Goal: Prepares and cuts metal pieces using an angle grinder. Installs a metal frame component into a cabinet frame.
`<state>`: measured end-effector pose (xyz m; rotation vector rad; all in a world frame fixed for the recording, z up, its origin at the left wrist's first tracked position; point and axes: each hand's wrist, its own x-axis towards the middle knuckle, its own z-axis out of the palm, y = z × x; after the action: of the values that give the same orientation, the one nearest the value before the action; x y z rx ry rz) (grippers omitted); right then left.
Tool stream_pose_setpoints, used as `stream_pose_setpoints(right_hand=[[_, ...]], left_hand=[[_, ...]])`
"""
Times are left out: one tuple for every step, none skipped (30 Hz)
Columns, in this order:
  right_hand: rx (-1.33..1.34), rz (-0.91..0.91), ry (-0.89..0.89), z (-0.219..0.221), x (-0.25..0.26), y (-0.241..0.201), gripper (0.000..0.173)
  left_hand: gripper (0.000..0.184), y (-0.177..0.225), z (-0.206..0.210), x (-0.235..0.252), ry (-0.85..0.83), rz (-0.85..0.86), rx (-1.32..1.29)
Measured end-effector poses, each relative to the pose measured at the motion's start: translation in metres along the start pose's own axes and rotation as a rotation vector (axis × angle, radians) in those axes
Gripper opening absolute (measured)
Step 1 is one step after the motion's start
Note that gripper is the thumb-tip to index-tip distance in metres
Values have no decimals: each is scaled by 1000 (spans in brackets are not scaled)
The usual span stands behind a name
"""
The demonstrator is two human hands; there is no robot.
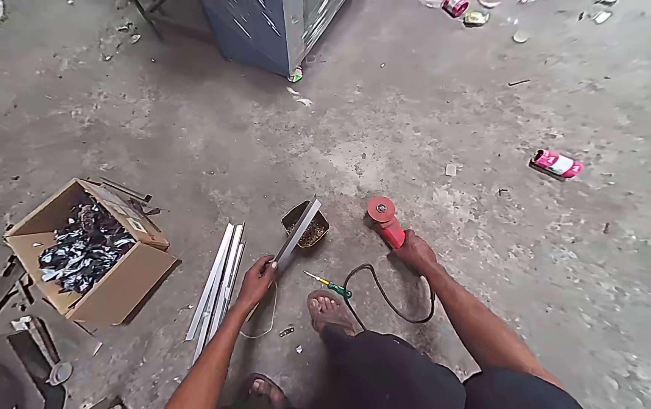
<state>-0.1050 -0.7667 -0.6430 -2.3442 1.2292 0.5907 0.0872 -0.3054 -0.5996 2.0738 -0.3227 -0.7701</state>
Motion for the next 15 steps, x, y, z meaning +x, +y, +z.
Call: stream_pose_setpoints(right_hand=[[37, -2, -59, -5, 3, -2, 92], [122, -11, -117, -6, 5, -5, 85], [285, -12, -164, -5, 5, -8, 76], [522, 7, -206, 0, 3, -12, 63], [798, 35, -273, 5, -1, -18, 52], [1071, 57, -357, 9, -6, -26, 44], [1331, 71, -428, 12, -10, -34, 41], [1569, 64, -481, 16, -10, -42, 46], [1756, 51, -487, 20, -7, -53, 52], [1920, 26, -477, 23, -1, -63, 58], [2065, 5, -477, 27, 5, -71, 60], [2166, -26, -473, 32, 12, -77, 57], [2197, -67, -462, 38, 17, -81, 49], [2148, -72, -409, 42, 16, -85, 43], [2048, -58, -336, 42, 8, -89, 38]], left_hand=[[46, 1, -5, -1, 34, 12, 27], [47, 2, -9, -3, 89, 41, 48], [45, 4, -12, -6, 171, 97, 66], [42, 8, -14, -10, 272, 186, 78], [37, 13, -14, -12, 373, 301, 79], [33, 23, -13, -14, 446, 419, 65], [29, 35, -12, -16, 475, 511, 46], [27, 48, -8, -19, 471, 579, 20], [24, 62, -1, -22, 448, 630, -12], [22, 75, 8, -25, 411, 665, -47], [20, 87, 18, -28, 355, 680, -82], [19, 98, 29, -31, 289, 688, -119], [19, 106, 40, -32, 221, 680, -151], [20, 112, 50, -32, 158, 656, -174], [21, 116, 59, -30, 103, 613, -176]])
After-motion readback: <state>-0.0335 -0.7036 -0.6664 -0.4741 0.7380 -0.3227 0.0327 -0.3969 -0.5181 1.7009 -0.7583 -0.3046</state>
